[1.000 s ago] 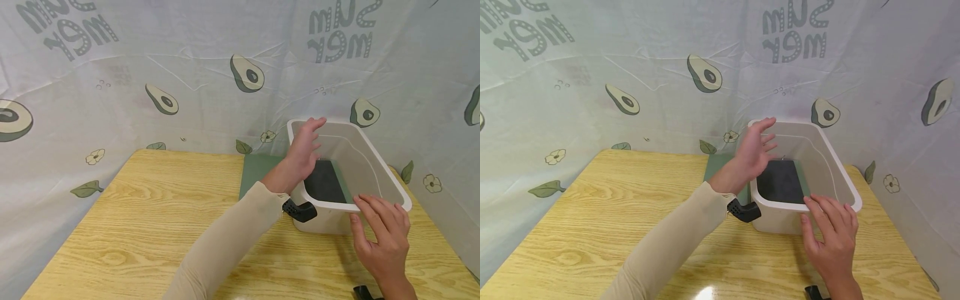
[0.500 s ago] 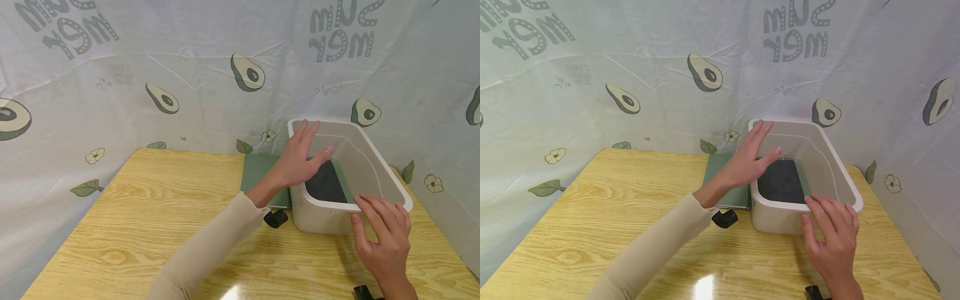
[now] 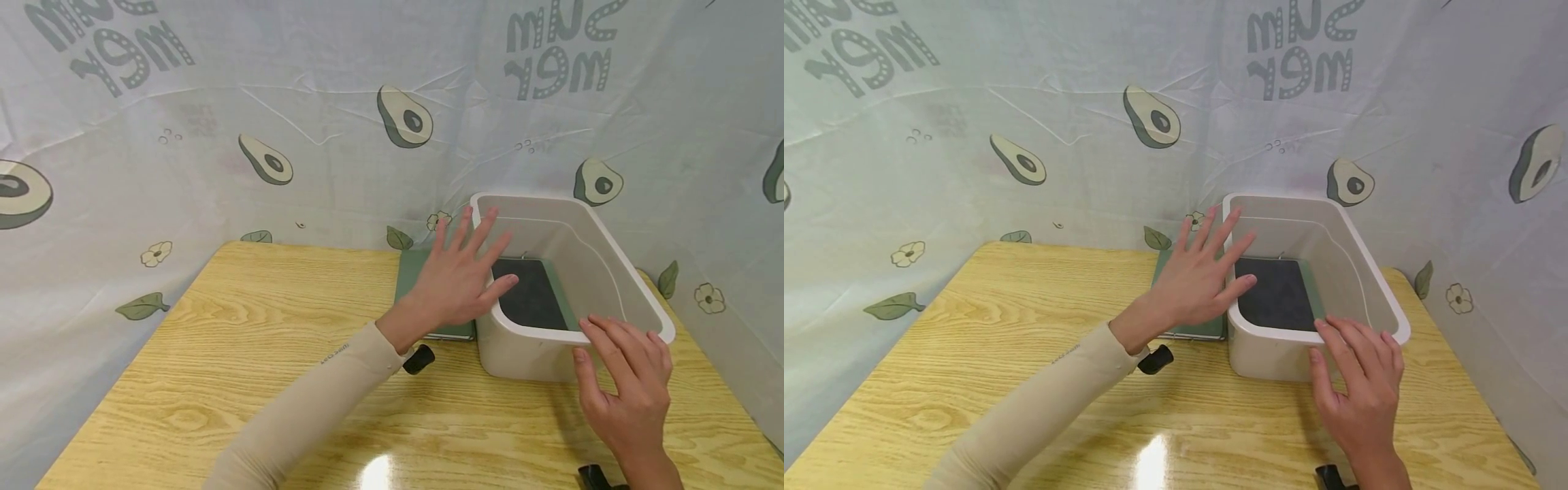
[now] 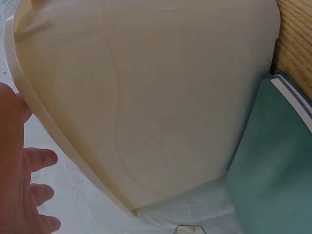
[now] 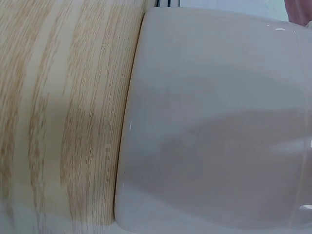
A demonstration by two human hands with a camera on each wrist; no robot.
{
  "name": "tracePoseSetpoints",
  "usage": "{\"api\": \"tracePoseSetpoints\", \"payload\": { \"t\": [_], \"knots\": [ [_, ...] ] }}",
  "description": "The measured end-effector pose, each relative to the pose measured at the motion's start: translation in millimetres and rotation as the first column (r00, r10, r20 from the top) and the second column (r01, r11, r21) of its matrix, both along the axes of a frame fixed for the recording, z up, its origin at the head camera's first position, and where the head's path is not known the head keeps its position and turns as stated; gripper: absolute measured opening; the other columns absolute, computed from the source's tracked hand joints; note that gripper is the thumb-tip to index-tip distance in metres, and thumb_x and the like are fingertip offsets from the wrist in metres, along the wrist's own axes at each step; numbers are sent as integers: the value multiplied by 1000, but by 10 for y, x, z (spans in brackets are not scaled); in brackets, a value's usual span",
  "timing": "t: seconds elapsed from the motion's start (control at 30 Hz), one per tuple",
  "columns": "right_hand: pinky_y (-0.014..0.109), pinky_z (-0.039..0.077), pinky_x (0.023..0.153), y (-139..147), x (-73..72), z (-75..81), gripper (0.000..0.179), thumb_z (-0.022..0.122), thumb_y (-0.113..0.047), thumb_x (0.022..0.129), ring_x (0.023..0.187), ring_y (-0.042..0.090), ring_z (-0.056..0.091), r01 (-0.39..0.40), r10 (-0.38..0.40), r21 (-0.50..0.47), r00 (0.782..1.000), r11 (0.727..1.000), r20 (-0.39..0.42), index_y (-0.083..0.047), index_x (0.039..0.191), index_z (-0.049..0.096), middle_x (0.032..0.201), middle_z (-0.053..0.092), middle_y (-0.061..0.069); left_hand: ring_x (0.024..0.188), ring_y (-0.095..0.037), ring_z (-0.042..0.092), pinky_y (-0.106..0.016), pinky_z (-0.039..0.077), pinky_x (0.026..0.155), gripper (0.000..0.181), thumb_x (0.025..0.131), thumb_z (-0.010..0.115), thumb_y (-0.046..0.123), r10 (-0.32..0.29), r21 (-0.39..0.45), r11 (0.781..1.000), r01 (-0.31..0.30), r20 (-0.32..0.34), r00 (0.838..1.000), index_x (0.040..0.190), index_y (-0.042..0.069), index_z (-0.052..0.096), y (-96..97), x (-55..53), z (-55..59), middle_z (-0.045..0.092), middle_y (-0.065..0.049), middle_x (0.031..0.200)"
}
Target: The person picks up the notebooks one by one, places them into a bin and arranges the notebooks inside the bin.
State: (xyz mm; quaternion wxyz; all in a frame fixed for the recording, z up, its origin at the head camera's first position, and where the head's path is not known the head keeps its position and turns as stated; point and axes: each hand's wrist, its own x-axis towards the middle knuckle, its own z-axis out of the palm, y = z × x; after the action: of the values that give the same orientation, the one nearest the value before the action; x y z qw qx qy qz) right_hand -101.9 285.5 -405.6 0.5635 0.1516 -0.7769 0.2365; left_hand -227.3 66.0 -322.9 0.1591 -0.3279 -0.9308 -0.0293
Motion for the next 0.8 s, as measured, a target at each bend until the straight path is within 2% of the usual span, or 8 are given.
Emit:
{"api": "tracePoseSetpoints", "payload": {
  "t": [0.17, 0.43, 0.63, 0.8],
  "knots": [
    [45, 31, 121, 17, -11, -11, 51, 62, -44, 107, 111, 44, 61, -10, 10, -6, 1000, 1000, -11, 4, 113, 80, 111, 75, 29, 168, -36, -1, -66, 9, 133, 69, 111, 28, 65, 17, -11, 1000, -17, 4, 1000, 171, 33, 20, -45, -8, 5, -3, -5, 182],
    [45, 31, 122, 79, -32, -67, 50, 63, -44, 106, 115, 42, 62, -10, 10, 0, 1000, 1000, -9, 1, 116, 80, 114, 76, 26, 168, -37, -5, -65, 3, 133, 70, 111, 28, 64, 25, 23, 999, -27, 62, 998, 172, 31, 19, -135, -18, -24, -5, -7, 182],
    [49, 33, 121, 98, -38, -87, 48, 64, -43, 106, 117, 39, 64, -9, 9, 0, 1000, 1000, -13, 0, 117, 80, 116, 77, 24, 168, -37, -2, -64, 6, 134, 70, 111, 30, 64, 54, 66, 996, -60, 98, 994, 172, 31, 19, -213, -50, -70, -1, -7, 182],
    [47, 33, 121, 87, -29, -75, 48, 64, -43, 106, 115, 40, 64, -8, 8, 1, 1000, 1000, -21, 0, 117, 80, 115, 77, 25, 168, -38, 2, -65, 10, 133, 70, 111, 31, 63, 90, 60, 993, -96, 100, 991, 172, 29, 21, -283, -76, -101, 2, -8, 182]
  ]
}}
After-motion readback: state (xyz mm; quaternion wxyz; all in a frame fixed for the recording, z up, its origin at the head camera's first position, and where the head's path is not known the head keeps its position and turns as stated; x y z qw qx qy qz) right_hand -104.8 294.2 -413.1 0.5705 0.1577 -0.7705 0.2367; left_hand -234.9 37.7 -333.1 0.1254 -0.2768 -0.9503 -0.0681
